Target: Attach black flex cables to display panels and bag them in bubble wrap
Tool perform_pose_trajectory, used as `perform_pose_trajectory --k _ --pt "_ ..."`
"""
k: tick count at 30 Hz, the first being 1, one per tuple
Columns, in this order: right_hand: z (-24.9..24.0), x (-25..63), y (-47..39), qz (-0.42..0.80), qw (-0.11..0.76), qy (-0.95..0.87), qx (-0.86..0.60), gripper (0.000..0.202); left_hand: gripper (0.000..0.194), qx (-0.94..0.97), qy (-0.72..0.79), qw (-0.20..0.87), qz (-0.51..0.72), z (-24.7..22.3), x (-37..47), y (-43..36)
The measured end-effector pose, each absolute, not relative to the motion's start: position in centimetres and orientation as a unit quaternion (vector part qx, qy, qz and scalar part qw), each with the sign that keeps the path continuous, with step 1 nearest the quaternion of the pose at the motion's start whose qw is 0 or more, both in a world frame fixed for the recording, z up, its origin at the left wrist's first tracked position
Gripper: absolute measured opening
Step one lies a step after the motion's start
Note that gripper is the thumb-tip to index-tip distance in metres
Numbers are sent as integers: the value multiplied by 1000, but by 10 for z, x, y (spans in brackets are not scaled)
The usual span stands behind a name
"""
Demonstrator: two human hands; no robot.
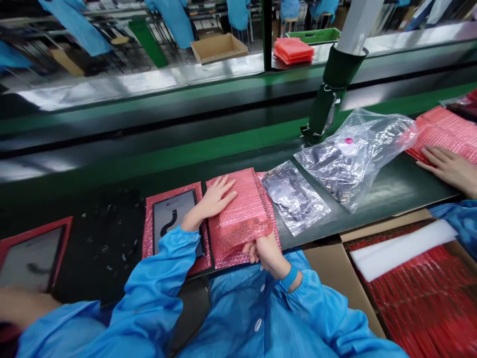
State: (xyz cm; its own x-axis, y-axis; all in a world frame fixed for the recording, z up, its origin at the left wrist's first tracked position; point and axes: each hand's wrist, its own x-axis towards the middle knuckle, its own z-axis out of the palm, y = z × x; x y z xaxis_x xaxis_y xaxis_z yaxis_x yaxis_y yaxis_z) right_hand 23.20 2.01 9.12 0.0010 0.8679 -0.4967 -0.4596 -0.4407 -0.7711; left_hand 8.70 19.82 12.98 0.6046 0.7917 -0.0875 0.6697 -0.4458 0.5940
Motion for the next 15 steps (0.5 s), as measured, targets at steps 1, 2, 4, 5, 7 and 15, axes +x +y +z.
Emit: perform_pose_trajectory --k 1,2,4,5,7,15 --pt "91 232 19 672 491 -203 -515 39 69 845 434 297 95 123 87 200" --pt "90 233 16 668 492 -208 -519 41 70 845 437 295 94 117 87 202" --pt "85 233 11 662 491 -217 -523 47 71 844 440 292 94 107 87 204" --pt "82 232 8 659 491 -221 -525 50 72 845 439 291 94 104 87 205" --pt "73 229 1 653 492 -226 -530 56 74 851 429 288 96 100 87 207" --pt "56 205 14 661 481 -240 -524 64 62 835 492 153 192 96 69 247"
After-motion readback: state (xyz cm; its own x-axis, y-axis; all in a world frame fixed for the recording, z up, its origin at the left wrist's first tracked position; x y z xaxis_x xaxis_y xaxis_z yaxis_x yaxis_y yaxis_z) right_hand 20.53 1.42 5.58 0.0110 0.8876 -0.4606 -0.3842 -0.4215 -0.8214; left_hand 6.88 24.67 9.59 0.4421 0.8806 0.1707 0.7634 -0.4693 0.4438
